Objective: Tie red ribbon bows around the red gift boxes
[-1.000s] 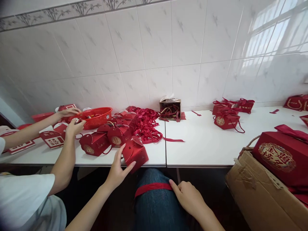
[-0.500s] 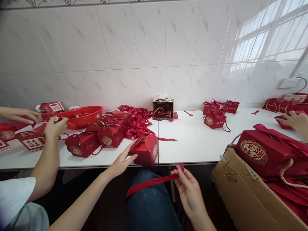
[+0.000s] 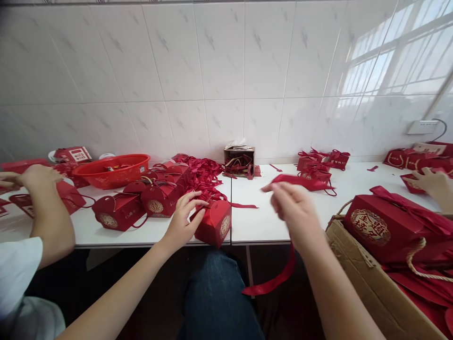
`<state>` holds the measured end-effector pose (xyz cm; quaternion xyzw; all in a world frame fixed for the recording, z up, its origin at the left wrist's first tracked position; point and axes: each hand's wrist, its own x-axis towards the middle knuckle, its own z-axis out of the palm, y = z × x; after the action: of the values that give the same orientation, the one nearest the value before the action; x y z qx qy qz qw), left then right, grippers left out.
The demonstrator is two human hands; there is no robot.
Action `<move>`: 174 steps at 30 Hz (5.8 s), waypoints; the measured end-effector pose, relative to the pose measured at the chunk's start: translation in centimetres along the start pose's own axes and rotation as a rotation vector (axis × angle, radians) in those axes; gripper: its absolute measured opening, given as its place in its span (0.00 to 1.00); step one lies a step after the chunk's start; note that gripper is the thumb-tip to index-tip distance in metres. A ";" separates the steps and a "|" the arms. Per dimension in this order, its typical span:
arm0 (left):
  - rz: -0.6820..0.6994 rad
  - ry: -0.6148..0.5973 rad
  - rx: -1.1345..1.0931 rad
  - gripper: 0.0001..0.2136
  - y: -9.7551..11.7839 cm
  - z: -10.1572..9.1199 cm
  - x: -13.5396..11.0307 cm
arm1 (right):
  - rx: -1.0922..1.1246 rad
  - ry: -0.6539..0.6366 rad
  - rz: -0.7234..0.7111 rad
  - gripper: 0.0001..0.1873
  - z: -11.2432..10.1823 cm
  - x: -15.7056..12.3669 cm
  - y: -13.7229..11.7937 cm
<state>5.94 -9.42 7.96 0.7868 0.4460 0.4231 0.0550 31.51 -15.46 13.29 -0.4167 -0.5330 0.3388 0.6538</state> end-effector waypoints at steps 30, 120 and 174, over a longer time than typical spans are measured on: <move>0.323 -0.233 -0.077 0.10 5.3 -3.6 -3.0 | -0.070 -0.766 0.156 0.28 3.9 -3.7 3.1; -0.566 -0.002 -0.656 0.18 -2.8 -0.5 1.9 | -0.043 -0.141 -0.184 0.14 8.3 2.5 -1.1; -0.465 0.023 -0.640 0.09 -2.9 0.9 0.2 | -0.593 -0.414 0.170 0.14 12.8 5.5 7.8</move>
<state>4.72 -7.28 6.23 0.6031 0.4582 0.5260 0.3869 20.12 -4.95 9.56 -0.5535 -0.6925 0.2999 0.3524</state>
